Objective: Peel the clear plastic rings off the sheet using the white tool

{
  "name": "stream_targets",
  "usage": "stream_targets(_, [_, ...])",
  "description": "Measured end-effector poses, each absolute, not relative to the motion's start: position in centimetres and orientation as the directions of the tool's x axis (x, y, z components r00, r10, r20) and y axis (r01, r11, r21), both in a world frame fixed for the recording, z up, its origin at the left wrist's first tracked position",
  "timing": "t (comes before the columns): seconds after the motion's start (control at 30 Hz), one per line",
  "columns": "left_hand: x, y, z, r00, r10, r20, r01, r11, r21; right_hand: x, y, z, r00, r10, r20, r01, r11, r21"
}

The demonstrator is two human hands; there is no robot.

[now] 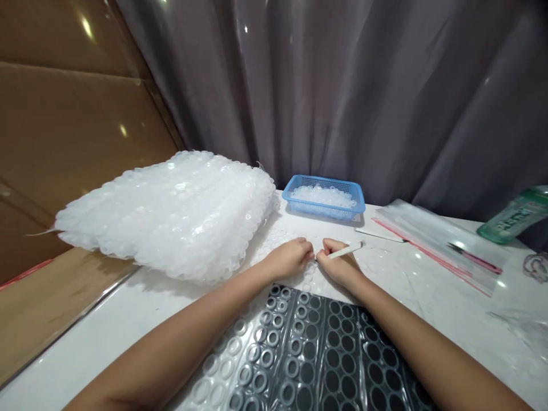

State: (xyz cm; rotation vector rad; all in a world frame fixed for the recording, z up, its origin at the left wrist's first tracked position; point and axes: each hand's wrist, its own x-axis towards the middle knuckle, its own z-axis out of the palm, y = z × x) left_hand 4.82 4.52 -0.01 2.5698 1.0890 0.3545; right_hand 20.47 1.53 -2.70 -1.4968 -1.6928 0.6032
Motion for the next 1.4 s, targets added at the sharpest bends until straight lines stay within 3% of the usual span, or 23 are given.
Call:
stream_targets(0.1, [4.6,5.2,0.5,0.429,0.887,0.17,0.634,-0.43,0.643,20.6,0.9,-2.4,0.002,0.964,0.266,0.57,0.218,-0.792])
stream_targets(0.17, [4.3,5.3,1.1,0.326,0.933,0.155,0.618,-0.334,0.712,20.7,0.5,-2.3,0.041,0.955,0.294,0.528,0.229,-0.818])
stream_targets(0.23, [4.1,5.0,1.6,0.407,0.899,0.164,0.639,-0.408,0.652,20.6,0.1,-2.3,0.083,0.952,0.294,0.484,0.22,-0.847])
stream_targets(0.37, [4.1,3.9,2.2,0.611,0.77,0.182,0.66,-0.623,0.42,20.4,-0.1,-2.6,0.044,0.979,0.202,0.438,0.163,-0.884])
stream_targets(0.5, [4.2,3.3,1.8,0.737,0.676,0.031,0.634,-0.705,0.318,20.5,-0.1,-2.9,0.024,0.983,0.182,0.449,0.152,-0.881])
stream_targets(0.93, [5.1,2.7,1.3,0.768,0.637,-0.067,0.636,-0.747,0.194,20.6,0.0,-3.1,-0.054,0.979,0.199,0.559,0.194,-0.806])
stream_targets(1.0, [4.9,3.1,1.4,0.764,0.641,-0.075,0.635,-0.725,0.267,20.6,-0.1,-3.0,-0.051,0.979,0.2,0.567,0.193,-0.801])
stream_targets(1.13, [3.9,4.4,1.6,0.665,0.744,-0.07,0.586,-0.462,0.666,20.6,-0.3,-3.0,-0.04,0.978,0.203,0.532,0.193,-0.824])
stream_targets(1.2, [3.5,4.8,1.7,0.619,0.78,-0.09,0.528,-0.328,0.783,20.7,-0.2,-2.6,-0.032,0.988,0.151,0.432,0.15,-0.889])
stream_targets(1.27, [3.4,4.8,1.8,0.641,0.763,-0.09,0.505,-0.33,0.798,21.1,-0.2,-1.8,-0.06,0.998,0.01,0.279,0.026,-0.96])
stream_targets(1.4, [3.2,4.4,2.5,0.706,0.707,0.039,0.542,-0.575,0.613,22.5,-0.5,0.0,-0.29,0.92,-0.264,0.151,-0.228,-0.962])
